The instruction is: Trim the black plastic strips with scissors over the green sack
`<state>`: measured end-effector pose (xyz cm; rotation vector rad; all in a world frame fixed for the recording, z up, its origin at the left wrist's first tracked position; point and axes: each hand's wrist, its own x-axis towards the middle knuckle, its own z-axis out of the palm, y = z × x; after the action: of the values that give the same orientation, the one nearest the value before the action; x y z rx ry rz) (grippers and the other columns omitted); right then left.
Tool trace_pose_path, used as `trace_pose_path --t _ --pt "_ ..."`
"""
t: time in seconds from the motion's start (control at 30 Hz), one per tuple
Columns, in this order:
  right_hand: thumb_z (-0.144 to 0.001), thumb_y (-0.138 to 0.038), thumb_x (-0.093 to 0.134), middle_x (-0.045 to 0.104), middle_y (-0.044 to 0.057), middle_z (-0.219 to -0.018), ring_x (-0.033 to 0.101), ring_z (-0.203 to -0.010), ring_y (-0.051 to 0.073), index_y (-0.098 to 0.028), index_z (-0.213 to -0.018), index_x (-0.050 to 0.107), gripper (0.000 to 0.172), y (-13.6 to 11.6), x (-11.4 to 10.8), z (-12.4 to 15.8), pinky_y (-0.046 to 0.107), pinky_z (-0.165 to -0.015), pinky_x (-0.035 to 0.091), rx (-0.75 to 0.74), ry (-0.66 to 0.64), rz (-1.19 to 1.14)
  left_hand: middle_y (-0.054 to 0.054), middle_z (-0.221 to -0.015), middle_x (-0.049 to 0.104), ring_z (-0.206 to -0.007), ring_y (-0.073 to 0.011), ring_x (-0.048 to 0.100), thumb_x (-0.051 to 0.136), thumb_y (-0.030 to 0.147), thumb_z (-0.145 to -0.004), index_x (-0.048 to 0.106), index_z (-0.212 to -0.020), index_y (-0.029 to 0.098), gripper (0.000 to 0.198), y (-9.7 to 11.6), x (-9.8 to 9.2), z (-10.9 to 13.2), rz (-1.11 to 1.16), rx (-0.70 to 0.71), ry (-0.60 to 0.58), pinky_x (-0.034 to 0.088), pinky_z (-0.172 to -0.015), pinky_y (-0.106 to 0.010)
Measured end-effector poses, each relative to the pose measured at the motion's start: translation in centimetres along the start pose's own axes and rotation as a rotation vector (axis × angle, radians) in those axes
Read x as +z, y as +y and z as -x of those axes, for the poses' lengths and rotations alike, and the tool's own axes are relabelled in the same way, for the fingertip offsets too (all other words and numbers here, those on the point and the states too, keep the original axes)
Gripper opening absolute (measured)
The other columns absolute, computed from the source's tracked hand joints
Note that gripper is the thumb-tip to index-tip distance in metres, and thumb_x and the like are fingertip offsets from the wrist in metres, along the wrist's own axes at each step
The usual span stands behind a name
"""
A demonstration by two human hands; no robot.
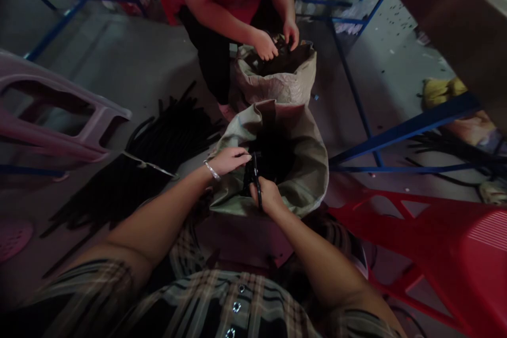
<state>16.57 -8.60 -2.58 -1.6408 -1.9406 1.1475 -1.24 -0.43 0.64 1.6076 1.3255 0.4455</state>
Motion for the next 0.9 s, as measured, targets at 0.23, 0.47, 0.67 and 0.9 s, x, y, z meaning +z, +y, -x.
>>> trace_pose_path --t 0.23,0.47,0.67,0.9 --pt "-0.080 -0.036 0.045 0.051 -0.001 -0.053 0.045 -0.047 0.010 -0.020 -0.062 0.045 0.025 0.1 0.5 0.1 0.021 -0.047 0.033 0.023 0.016 -0.114 0.000 -0.060 0.056 -0.051 -0.0088 0.048 0.048 0.046 -0.080 0.063 -0.076 0.014 0.035 -0.1 -0.1 0.0 0.010 0.004 -0.011 0.036 -0.050 -0.020" --pt "-0.081 -0.042 0.045 0.050 -0.001 -0.050 0.044 -0.045 0.010 -0.020 -0.060 0.044 0.030 0.4 0.5 -0.1 0.021 -0.044 0.033 0.086 0.041 -0.177 0.002 -0.060 0.054 -0.052 -0.0091 0.047 0.052 0.042 -0.078 0.064 -0.089 0.016 0.031 -0.2 -0.5 0.1 0.009 0.026 -0.003 0.036 -0.051 -0.020" --pt "-0.081 -0.047 0.045 0.050 0.000 -0.050 0.045 -0.044 0.010 -0.020 -0.060 0.044 0.034 0.0 0.5 0.1 0.021 -0.042 0.034 0.142 0.020 -0.213 0.002 -0.060 0.055 -0.053 -0.0094 0.047 0.052 0.042 -0.077 0.065 -0.084 0.016 0.030 -0.2 -0.7 0.1 0.013 0.026 0.005 0.036 -0.053 -0.021" --pt "-0.082 -0.048 0.045 0.050 -0.001 -0.052 0.045 -0.045 0.010 -0.020 -0.061 0.044 0.036 0.7 0.6 -0.1 0.021 -0.044 0.035 0.136 0.049 -0.207 0.002 -0.061 0.057 -0.054 -0.0094 0.046 0.052 0.041 -0.077 0.065 -0.081 0.015 0.029 -0.2 -1.2 0.1 -0.023 0.044 0.069 0.036 -0.053 -0.021"
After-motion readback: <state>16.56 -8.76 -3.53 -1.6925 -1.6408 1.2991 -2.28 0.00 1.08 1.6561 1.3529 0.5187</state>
